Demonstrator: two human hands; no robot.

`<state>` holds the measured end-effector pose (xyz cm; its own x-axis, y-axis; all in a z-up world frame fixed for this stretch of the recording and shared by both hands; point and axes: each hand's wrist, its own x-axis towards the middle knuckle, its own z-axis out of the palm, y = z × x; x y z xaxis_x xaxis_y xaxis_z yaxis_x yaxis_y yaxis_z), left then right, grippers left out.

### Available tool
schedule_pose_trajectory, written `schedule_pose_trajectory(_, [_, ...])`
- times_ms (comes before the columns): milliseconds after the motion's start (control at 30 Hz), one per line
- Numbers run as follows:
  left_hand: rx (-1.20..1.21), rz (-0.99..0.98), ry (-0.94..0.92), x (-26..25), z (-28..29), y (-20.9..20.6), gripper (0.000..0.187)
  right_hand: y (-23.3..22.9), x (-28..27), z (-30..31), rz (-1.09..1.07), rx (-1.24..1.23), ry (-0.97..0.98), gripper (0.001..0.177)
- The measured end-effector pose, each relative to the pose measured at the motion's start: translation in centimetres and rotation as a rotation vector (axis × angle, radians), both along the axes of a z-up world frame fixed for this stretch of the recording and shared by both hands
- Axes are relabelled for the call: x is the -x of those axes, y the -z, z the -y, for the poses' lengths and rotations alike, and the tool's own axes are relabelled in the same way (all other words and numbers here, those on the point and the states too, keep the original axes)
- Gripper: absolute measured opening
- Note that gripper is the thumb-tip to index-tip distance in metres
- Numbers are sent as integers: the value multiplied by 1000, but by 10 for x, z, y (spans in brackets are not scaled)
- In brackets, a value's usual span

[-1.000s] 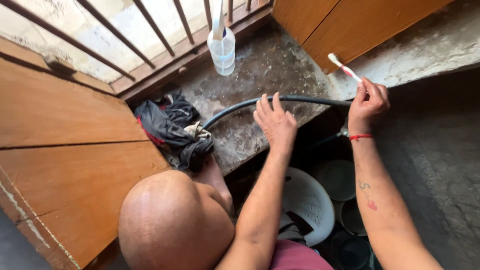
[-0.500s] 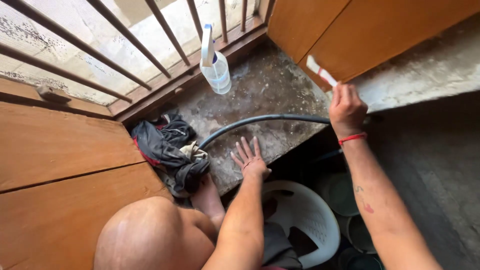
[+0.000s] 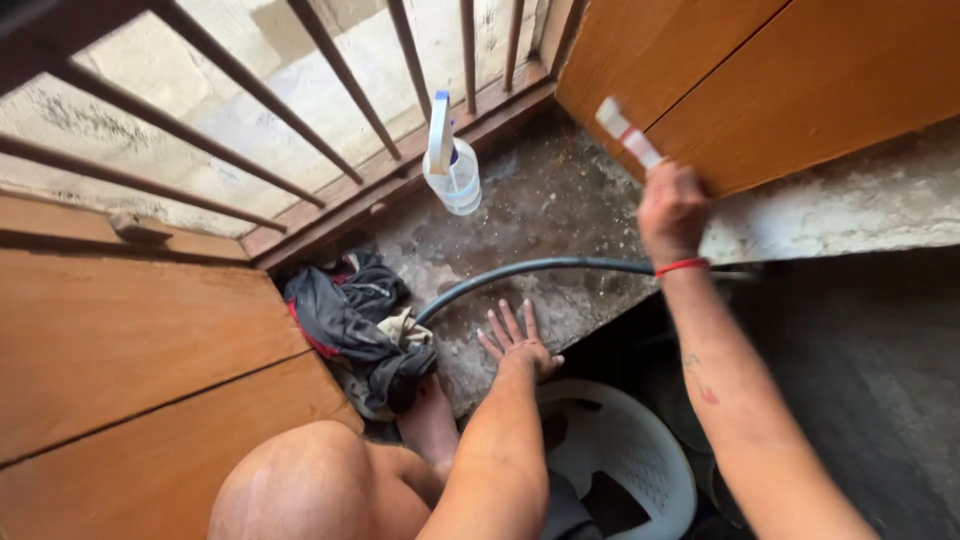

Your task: Cleaning a wooden frame using a spray bottle and a toothbrush.

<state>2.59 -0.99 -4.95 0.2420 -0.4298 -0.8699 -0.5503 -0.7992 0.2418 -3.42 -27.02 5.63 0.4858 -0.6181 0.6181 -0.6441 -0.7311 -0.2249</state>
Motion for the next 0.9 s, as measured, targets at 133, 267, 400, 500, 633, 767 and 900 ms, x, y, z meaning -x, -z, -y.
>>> schedule_pose_trajectory(133, [46, -4, -22, -9, 3, 4, 129, -8, -20, 5, -129, 66, -25, 10])
schedule_pose_trajectory(267, [40, -30, -16, -3, -5, 2, 130, -32, -28, 7, 57, 102, -36, 10])
schedule_pose_trajectory(400, [103, -1, -42, -8, 1, -2, 131, -19, -35, 18, -214, 136, -63, 17])
schedule_pose_trajectory(500, [93, -6, -59, -6, -2, 1, 132, -36, -44, 13, -174, 115, -119, 12])
schedule_pose_trajectory(633, [90, 11, -35, -2, -3, 1, 133, -35, -45, 14, -43, 62, -76, 13])
schedule_pose_trajectory(767, [115, 8, -51, -6, -5, 3, 132, 10, -49, 24, -319, 50, -114, 9])
schedule_pose_trajectory(900, [100, -2, -48, -1, -6, 2, 134, -17, -52, 30, -135, -2, -126, 10])
